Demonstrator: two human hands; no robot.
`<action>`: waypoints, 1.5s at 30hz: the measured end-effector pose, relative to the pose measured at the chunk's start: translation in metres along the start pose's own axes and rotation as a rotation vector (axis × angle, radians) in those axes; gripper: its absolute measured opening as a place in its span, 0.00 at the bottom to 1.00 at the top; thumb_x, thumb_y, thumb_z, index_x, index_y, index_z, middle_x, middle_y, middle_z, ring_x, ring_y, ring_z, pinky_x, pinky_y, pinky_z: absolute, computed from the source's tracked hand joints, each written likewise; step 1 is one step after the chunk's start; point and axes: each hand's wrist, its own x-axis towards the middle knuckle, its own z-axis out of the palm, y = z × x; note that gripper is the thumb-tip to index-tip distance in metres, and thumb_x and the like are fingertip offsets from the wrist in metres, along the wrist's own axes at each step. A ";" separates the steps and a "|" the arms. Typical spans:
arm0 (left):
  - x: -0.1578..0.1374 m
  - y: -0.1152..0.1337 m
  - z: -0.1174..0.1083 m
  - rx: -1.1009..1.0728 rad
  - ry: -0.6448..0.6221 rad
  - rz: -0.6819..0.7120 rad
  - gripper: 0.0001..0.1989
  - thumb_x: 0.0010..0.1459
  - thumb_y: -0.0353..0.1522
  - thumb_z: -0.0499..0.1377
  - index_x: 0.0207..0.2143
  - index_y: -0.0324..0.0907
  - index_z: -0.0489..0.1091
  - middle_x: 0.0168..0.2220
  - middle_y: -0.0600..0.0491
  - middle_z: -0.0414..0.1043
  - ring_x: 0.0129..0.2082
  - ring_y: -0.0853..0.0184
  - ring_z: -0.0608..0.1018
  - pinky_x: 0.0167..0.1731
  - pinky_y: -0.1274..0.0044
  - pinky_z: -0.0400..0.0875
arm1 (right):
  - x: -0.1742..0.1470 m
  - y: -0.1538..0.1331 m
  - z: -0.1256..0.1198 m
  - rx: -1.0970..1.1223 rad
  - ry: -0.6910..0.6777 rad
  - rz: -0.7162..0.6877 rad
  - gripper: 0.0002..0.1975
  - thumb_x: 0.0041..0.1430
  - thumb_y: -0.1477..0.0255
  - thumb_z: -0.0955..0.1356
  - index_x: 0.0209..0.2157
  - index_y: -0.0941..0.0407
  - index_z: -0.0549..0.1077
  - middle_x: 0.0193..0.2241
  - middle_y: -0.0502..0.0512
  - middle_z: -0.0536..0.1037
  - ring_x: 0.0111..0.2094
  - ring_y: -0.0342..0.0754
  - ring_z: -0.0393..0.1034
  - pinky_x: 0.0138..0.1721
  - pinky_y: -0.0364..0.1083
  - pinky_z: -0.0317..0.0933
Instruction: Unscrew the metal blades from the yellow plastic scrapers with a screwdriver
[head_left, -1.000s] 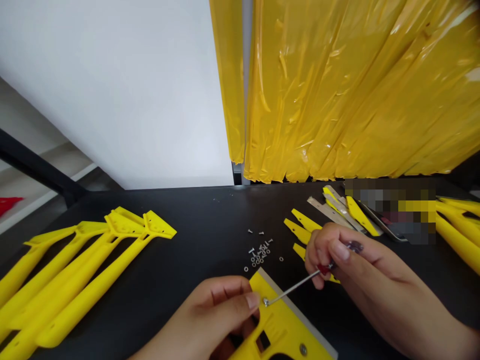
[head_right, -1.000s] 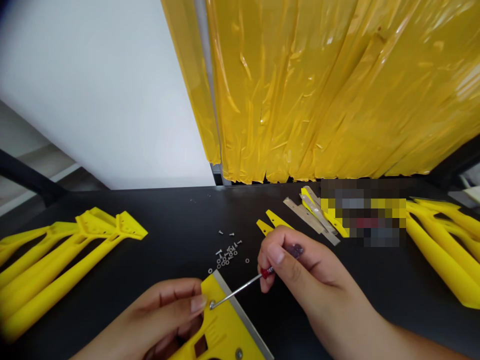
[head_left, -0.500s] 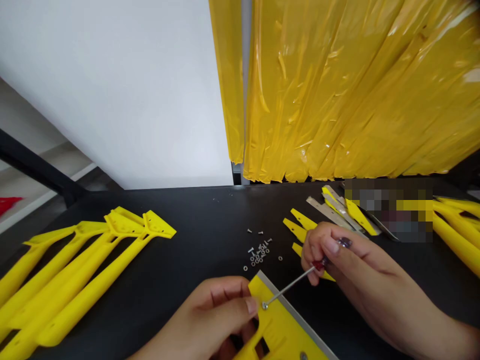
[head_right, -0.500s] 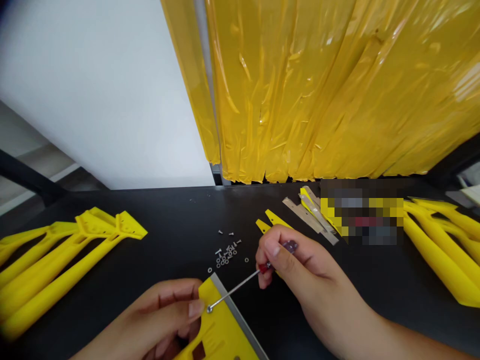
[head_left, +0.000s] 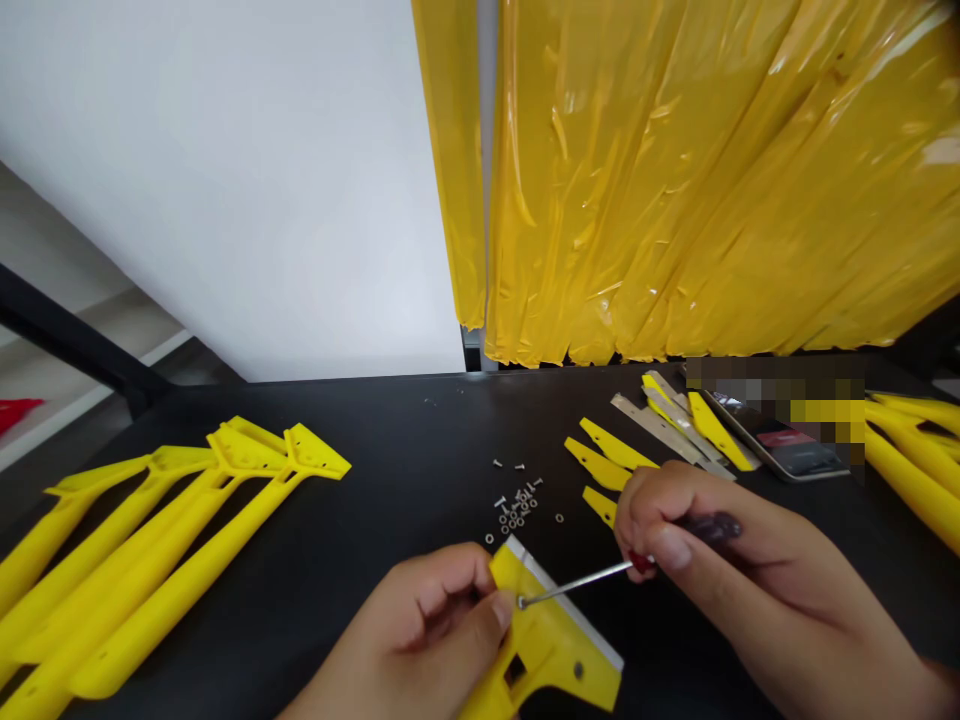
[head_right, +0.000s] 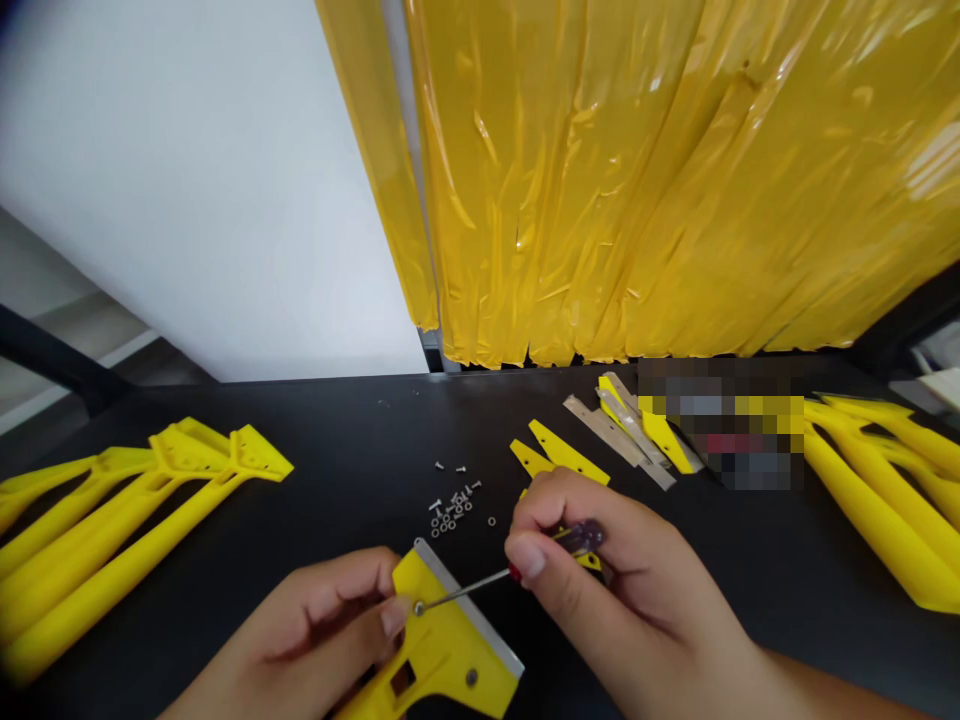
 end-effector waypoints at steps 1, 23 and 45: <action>0.000 0.002 0.000 0.019 -0.001 0.002 0.22 0.59 0.51 0.69 0.37 0.42 0.73 0.30 0.54 0.79 0.25 0.71 0.77 0.24 0.81 0.69 | 0.000 -0.002 0.000 -0.013 0.010 -0.020 0.09 0.73 0.65 0.68 0.35 0.49 0.74 0.28 0.47 0.76 0.29 0.42 0.73 0.29 0.37 0.69; 0.007 0.001 -0.001 0.087 0.040 -0.020 0.20 0.63 0.50 0.66 0.38 0.43 0.72 0.30 0.54 0.78 0.27 0.68 0.79 0.23 0.82 0.74 | -0.007 -0.004 -0.002 -0.306 -0.021 -0.505 0.08 0.66 0.75 0.73 0.44 0.51 0.74 0.28 0.48 0.81 0.28 0.47 0.77 0.33 0.46 0.73; 0.009 0.004 0.001 0.217 0.066 0.050 0.19 0.66 0.49 0.61 0.36 0.43 0.69 0.31 0.55 0.74 0.27 0.66 0.79 0.22 0.79 0.75 | -0.008 -0.011 0.002 -0.661 -0.065 -0.609 0.04 0.68 0.74 0.69 0.40 0.51 0.69 0.22 0.45 0.76 0.20 0.46 0.69 0.21 0.50 0.59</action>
